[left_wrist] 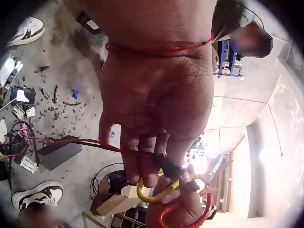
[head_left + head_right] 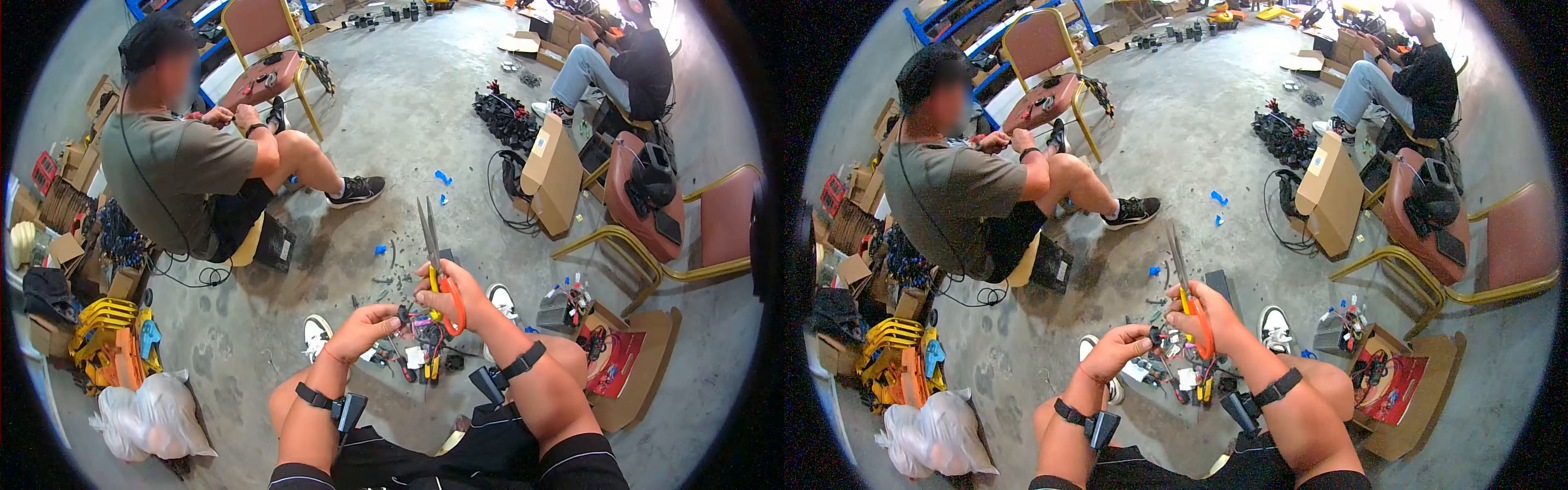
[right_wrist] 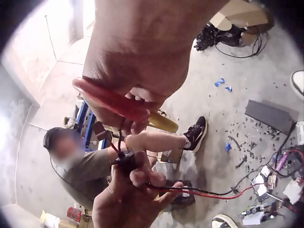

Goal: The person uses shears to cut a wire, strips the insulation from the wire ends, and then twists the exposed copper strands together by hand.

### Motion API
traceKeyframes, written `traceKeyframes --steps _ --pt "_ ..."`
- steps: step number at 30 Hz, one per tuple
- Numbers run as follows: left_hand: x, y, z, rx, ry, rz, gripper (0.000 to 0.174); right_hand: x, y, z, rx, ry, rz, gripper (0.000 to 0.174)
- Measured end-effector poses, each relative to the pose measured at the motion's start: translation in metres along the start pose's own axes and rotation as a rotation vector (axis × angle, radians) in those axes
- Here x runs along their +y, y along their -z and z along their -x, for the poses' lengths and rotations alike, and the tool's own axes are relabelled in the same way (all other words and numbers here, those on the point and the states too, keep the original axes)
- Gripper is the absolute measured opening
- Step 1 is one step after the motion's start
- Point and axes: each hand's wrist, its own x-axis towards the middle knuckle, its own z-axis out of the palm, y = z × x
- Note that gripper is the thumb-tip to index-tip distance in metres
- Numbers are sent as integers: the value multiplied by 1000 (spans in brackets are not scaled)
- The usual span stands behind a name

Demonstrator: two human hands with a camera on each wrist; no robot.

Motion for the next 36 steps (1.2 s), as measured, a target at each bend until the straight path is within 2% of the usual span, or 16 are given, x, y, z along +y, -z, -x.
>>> traceKeyframes --steps 4,7,13,17,19,21,29,34,35,36 --pt "2 0 3 59 -45 5 27 -5 3 1 -8 -45 -48 39" --pt "-2 2 2 4 -107 87 28 -8 2 2 -61 -97 -156 39" --pt "6 -10 5 -12 -121 360 35 2 -9 3 -21 7 -283 40" --pt "1 -5 -1 1 -152 284 32 5 -9 -2 65 18 -247 45" --pt "-2 -1 -4 165 -175 217 28 2 -7 -4 119 15 -273 48" --pt "-4 2 -5 187 -168 211 27 -1 -2 -3 175 105 -305 51" --pt "-4 -4 -3 221 -114 178 24 -2 -7 3 101 110 -96 52" --pt "-5 -3 -2 150 -149 219 28 9 -5 -3 168 -110 -221 55" --pt "-6 -2 -2 149 -149 217 28 13 -5 -4 169 -108 -222 55" --pt "-7 -3 -2 151 -156 218 29 16 -6 -5 161 -192 -271 56"
